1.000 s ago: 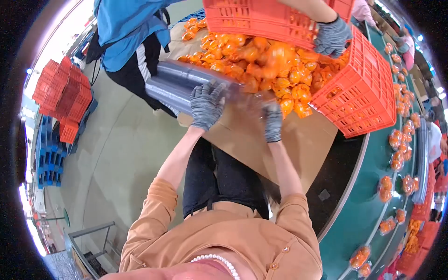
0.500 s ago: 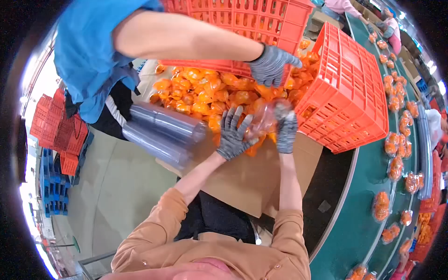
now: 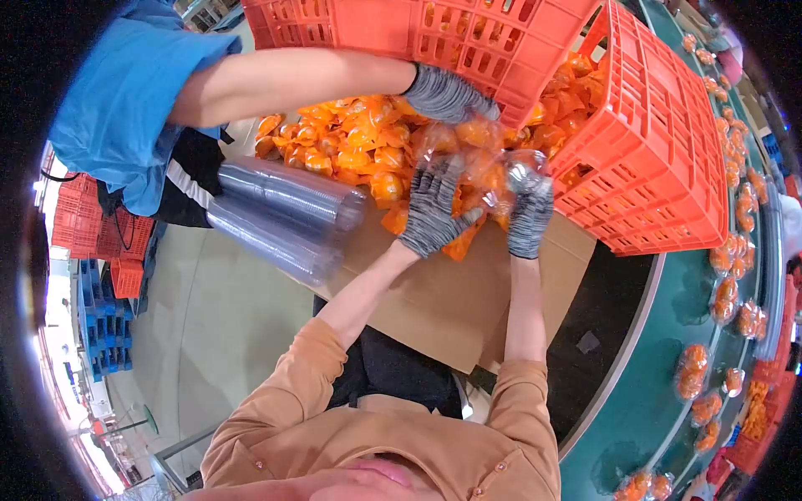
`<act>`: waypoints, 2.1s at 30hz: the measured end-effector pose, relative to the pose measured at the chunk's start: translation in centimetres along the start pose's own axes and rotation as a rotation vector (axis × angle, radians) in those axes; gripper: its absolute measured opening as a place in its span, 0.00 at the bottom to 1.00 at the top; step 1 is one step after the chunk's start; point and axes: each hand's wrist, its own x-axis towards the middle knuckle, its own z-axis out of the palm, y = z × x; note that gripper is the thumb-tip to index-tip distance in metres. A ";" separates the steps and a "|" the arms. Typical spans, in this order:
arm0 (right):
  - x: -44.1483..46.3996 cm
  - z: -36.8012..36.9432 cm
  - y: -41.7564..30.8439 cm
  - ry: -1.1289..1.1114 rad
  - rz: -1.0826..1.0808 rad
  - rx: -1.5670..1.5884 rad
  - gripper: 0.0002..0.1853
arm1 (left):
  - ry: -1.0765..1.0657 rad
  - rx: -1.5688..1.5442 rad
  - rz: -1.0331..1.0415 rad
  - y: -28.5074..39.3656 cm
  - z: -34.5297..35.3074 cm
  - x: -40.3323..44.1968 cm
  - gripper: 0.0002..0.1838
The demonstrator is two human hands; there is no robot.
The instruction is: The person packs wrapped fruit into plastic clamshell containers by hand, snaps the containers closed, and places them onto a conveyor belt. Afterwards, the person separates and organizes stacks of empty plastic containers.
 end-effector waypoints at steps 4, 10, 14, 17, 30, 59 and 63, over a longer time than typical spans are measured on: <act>-1.9 -0.6 -4.7 -0.008 0.002 0.281 0.23 | -0.087 0.016 -0.001 -0.3 -1.5 -0.5 0.44; -11.4 -0.3 -11.4 -0.234 -0.729 -0.862 0.14 | 0.074 -0.217 -0.155 1.2 -3.7 -2.0 0.33; -16.9 -0.3 -7.5 -0.786 -0.859 -0.992 0.13 | 0.192 -1.216 -0.724 4.1 -7.1 -6.4 0.22; -20.0 -0.8 -6.0 -0.985 -0.734 -1.102 0.14 | 0.051 -1.008 -0.723 4.1 -5.8 -12.7 0.27; -16.6 0.8 -5.0 -0.720 -0.594 -0.853 0.08 | -0.113 -1.213 -0.675 2.1 -4.2 -13.0 0.34; 8.1 11.1 -2.9 -0.247 -0.854 -1.118 0.24 | -0.446 -2.032 -0.679 -2.7 -1.4 -4.1 0.19; 7.9 11.2 -3.1 -0.243 -0.838 -1.106 0.23 | -0.449 -2.046 -0.684 -3.4 -1.3 -3.7 0.19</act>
